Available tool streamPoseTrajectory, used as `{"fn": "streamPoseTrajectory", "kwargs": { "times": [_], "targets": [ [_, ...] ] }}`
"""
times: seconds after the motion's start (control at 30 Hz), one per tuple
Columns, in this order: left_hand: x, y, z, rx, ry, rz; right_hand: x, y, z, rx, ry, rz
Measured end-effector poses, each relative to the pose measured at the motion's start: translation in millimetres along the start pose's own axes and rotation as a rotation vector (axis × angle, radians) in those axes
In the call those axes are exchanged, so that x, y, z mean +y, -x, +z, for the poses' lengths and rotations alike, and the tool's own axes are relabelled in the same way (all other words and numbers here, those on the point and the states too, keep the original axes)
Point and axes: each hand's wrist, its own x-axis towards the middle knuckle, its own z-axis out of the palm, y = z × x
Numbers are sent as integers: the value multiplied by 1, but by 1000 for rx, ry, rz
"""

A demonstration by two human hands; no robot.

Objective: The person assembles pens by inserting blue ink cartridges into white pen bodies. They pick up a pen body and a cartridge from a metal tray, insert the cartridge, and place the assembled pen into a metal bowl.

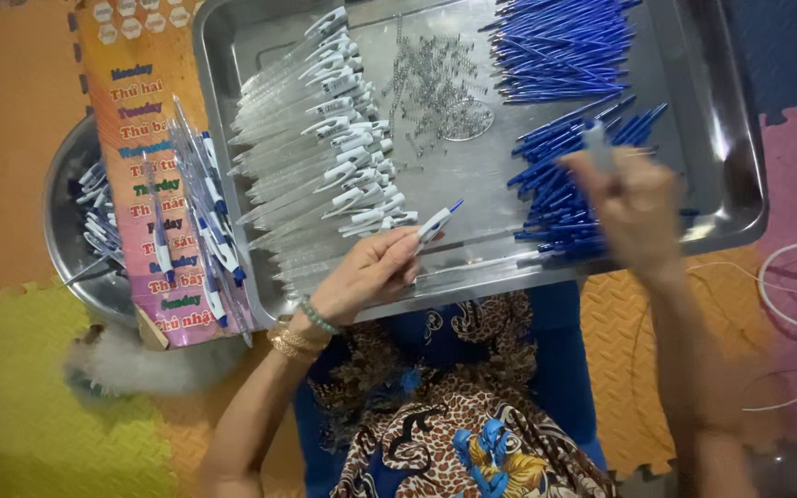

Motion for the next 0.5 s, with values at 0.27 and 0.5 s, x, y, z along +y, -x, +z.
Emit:
{"fn": "streamPoseTrajectory", "kwargs": {
  "times": [0.27,0.5],
  "targets": [
    [44,-19,-7,88,-210,-70,-37,-43,72,-285,-612,40],
    [73,-33,-42,122,-791,-103,16,-76,40,-9,-702,149]
  ]
}}
